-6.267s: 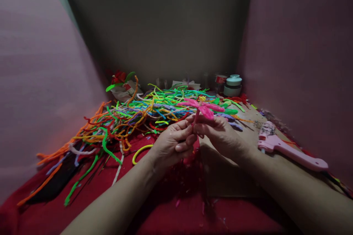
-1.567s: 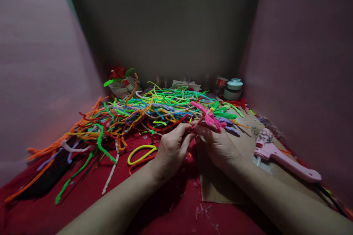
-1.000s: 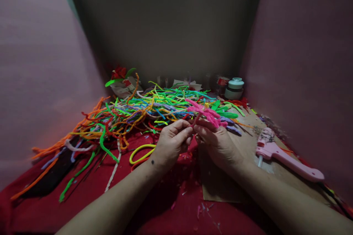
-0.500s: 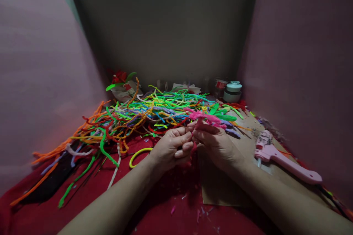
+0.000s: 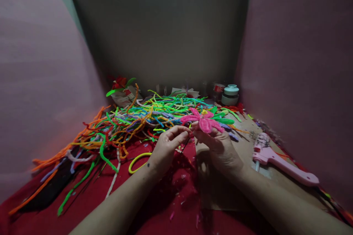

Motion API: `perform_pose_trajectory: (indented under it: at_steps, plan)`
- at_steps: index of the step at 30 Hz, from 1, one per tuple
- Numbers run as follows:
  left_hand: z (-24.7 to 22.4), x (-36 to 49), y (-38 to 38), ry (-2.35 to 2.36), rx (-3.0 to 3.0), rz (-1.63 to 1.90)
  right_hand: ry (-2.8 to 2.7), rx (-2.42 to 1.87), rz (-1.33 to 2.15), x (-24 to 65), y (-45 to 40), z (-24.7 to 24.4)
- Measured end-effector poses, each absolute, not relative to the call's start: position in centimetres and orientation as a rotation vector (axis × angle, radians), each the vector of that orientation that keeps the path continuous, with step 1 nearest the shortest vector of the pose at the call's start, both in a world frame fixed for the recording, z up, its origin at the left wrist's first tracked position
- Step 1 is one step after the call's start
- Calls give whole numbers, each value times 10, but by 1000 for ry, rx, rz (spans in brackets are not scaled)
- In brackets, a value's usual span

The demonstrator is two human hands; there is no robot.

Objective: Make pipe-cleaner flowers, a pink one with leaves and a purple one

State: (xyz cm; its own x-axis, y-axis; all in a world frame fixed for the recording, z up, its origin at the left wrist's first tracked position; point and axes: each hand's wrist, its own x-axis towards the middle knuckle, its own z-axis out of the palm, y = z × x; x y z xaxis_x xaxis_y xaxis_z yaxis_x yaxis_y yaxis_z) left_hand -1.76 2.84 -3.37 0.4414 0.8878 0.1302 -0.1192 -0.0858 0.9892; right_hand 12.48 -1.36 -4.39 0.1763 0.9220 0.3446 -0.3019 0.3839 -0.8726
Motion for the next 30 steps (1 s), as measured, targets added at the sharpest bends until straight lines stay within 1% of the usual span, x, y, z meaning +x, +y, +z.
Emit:
perform_pose_trajectory:
  at_steps: [2, 4, 10, 14, 17, 24, 30]
  plan:
    - [-29, -20, 29, 831, 1372, 1099, -1043, -762, 869, 127, -14, -41]
    - [-23, -23, 28, 824, 1321, 1147, -1035, -773, 794, 128, -15, -39]
    - [-10, -22, 9, 570, 1348, 854, -1107, -834, 588, 128, -15, -47]
    - [-7, -13, -1, 529, 1192, 809, -1189, -858, 510, 130, -14, -53]
    - [-8, -10, -2, 547, 1188, 809, -1240, -892, 454, 131, -14, -54]
    - [-13, -10, -1, 625, 1367, 880, -1272, -875, 422, 127, -16, -53]
    - [-10, -12, 1, 657, 1406, 859, -1245, -865, 516, 126, -18, -50]
